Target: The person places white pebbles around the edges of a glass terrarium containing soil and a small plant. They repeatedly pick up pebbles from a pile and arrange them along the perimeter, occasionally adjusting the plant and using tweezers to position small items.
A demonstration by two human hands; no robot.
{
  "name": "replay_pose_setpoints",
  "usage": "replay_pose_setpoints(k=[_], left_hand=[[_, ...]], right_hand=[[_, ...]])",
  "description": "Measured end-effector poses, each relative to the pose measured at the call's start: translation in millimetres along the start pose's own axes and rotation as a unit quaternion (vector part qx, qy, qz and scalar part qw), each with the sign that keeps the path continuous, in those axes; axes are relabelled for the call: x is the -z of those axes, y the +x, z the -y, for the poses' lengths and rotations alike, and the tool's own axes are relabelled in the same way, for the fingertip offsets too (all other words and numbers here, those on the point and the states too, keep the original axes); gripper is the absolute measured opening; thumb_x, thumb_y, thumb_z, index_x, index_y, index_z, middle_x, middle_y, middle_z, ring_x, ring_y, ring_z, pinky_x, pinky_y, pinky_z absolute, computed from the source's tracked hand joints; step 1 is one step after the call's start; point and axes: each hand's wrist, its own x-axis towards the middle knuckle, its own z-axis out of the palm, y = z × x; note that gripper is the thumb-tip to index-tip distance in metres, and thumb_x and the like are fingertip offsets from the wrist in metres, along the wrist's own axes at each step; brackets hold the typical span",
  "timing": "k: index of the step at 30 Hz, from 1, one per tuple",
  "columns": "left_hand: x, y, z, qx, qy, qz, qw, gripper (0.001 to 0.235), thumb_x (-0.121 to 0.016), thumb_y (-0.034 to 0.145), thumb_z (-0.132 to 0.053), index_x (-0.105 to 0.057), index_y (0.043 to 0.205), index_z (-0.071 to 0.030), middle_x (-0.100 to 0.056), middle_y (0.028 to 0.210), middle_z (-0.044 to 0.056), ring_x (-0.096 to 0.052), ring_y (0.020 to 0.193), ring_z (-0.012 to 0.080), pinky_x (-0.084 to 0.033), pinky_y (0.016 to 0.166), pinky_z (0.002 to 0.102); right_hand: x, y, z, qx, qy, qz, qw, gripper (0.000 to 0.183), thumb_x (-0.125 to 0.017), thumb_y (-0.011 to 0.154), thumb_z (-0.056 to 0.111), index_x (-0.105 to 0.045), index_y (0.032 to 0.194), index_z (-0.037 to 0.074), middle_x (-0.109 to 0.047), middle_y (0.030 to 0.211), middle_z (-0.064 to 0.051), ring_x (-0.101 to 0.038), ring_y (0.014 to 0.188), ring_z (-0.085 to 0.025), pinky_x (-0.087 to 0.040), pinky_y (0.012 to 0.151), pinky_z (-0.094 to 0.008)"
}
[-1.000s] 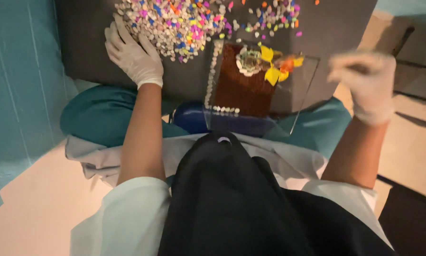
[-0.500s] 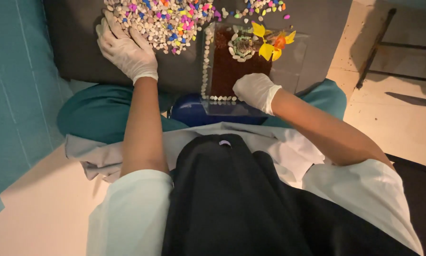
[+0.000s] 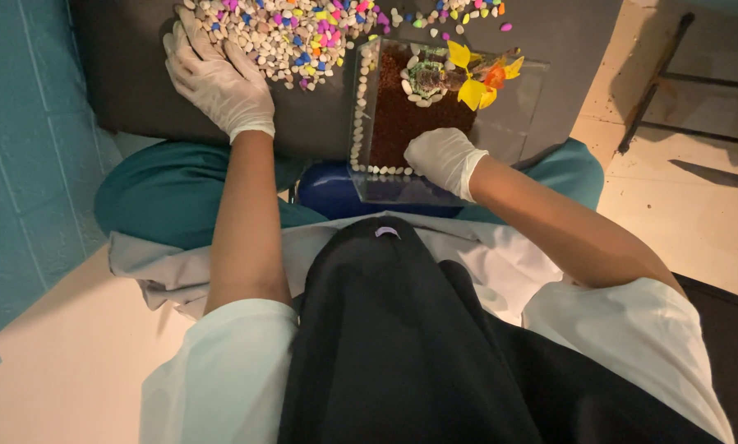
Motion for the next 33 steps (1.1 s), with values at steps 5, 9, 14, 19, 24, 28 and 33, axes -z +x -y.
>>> replay_pose_setpoints(k=[5,9,14,19,24,28,33], left_hand=[[-2,-1,1,-0.002,0.007,0.001,1.000,0.056,-0.055,0.109,-0.041,-0.034,0.155,-0.019,-0.046,0.149,0.003,-0.047,0.144,0.0274,-0.044,0.125,0.051],[-3,-1,1,0.001,0.045,0.009,0.999,0.057,-0.054,0.111,-0.046,-0.032,0.157,-0.020,-0.048,0.149,0.001,-0.047,0.145,0.0261,-0.044,0.125,0.049],[2,0,-1,0.000,0.054,0.015,0.998,0.057,-0.053,0.111,-0.046,-0.031,0.157,-0.020,-0.047,0.150,0.001,-0.046,0.147,0.0262,-0.043,0.125,0.049],[6,5,-2,-0.012,0.121,0.059,0.991,0.061,-0.060,0.114,-0.044,-0.025,0.158,-0.020,-0.041,0.151,0.001,-0.044,0.146,0.0260,-0.041,0.126,0.046],[13,7,-5,-0.003,0.153,0.103,0.983,0.059,-0.050,0.116,-0.046,-0.021,0.160,-0.021,-0.042,0.157,0.003,-0.041,0.149,0.0268,-0.036,0.125,0.047],[12,6,-5,-0.006,0.081,0.069,0.994,0.053,-0.043,0.113,-0.042,-0.030,0.157,-0.017,-0.048,0.153,0.005,-0.042,0.146,0.0309,-0.038,0.122,0.051],[25,9,-14,-0.010,0.080,0.058,0.995,0.053,-0.046,0.113,-0.043,-0.034,0.157,-0.016,-0.048,0.152,0.006,-0.041,0.144,0.0308,-0.038,0.120,0.052]], right_hand=[[5,-2,4,-0.003,-0.028,0.018,0.999,0.027,-0.070,0.078,-0.012,-0.068,0.097,0.009,-0.064,0.087,-0.006,-0.065,0.075,-0.031,-0.054,0.055,-0.042],[-5,-1,0,-0.001,-0.014,-0.006,1.000,0.009,-0.065,0.090,0.000,-0.068,0.094,0.008,-0.062,0.084,-0.006,-0.064,0.073,-0.031,-0.052,0.054,-0.043],[16,-32,-1,0.030,-0.012,-0.077,0.997,0.023,-0.066,0.081,-0.008,-0.072,0.098,0.007,-0.068,0.090,-0.009,-0.070,0.080,-0.038,-0.057,0.057,-0.050],[79,-112,3,0.084,0.175,-0.146,0.970,0.024,-0.052,0.102,0.018,-0.074,0.097,0.009,-0.073,0.096,-0.012,-0.072,0.087,-0.033,-0.054,0.072,-0.045],[167,-220,-33,0.267,0.339,-0.142,0.891,0.023,-0.061,0.095,0.032,-0.077,0.102,0.016,-0.081,0.096,0.002,-0.076,0.077,-0.010,-0.059,0.074,-0.027],[150,-227,-118,0.173,0.445,-0.281,0.832,0.013,-0.069,0.091,0.011,-0.072,0.087,-0.001,-0.073,0.087,-0.011,-0.069,0.079,-0.017,-0.053,0.078,-0.028],[182,-124,-131,0.084,0.424,-0.308,0.848,0.013,-0.062,0.111,0.010,-0.073,0.114,0.003,-0.072,0.105,-0.011,-0.066,0.098,-0.017,-0.052,0.093,-0.032]])
